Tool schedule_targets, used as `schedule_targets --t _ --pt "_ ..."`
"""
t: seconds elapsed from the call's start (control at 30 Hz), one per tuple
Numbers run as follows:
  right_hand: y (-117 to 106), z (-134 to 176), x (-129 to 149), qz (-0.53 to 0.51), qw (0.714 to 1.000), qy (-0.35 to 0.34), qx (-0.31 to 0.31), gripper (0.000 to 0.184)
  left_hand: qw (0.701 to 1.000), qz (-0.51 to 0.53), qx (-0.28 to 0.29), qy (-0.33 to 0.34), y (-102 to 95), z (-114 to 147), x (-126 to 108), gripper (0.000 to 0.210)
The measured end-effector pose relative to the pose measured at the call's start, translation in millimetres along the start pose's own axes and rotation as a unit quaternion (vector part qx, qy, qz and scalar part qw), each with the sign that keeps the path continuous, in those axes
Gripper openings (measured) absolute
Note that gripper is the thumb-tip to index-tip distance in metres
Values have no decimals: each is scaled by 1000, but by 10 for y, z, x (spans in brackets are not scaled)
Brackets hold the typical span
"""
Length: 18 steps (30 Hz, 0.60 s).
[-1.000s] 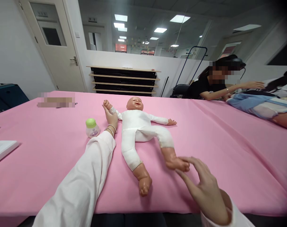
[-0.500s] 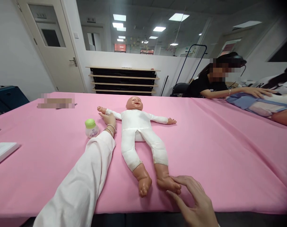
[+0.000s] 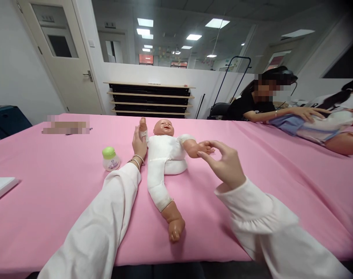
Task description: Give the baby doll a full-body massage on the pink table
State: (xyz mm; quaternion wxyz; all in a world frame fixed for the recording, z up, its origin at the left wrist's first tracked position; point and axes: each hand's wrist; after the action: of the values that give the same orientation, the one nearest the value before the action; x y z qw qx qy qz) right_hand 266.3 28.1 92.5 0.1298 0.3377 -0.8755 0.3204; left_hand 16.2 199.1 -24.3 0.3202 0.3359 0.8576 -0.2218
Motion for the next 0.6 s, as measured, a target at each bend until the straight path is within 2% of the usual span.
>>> schedule_targets --t 0.07,0.13,0.2,0.27,0.37,0.47,0.6 --pt "217 -97 -134 -6 999 40 23 18 998 -17 34 57 17 6 -12 53" --pt "404 -146 -259 -11 995 86 39 18 988 -50 95 112 31 16 -37 50" --pt "536 -157 -350 -37 991 125 39 20 974 -90 146 149 36 28 -68 49" --pt "606 -145 -401 -60 986 153 31 22 965 -118 166 168 33 39 -91 48" --pt "615 -115 -428 -74 981 175 28 24 962 -122 169 175 26 44 -89 48" --pt "523 -65 -405 -85 982 165 26 23 972 -90 151 154 25 30 -49 49" --pt "225 136 -236 -79 991 104 5 22 996 -10 61 66 29 1 29 53"
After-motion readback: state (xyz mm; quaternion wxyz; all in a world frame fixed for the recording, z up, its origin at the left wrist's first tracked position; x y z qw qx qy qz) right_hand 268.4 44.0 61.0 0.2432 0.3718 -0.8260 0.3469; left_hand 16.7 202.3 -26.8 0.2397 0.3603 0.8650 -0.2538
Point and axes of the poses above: each hand's wrist, its own z-axis away from the middle knuckle, its own y-axis out of the palm, x = y × z, and after that the axes turned 5 degrees about -x, right-handed
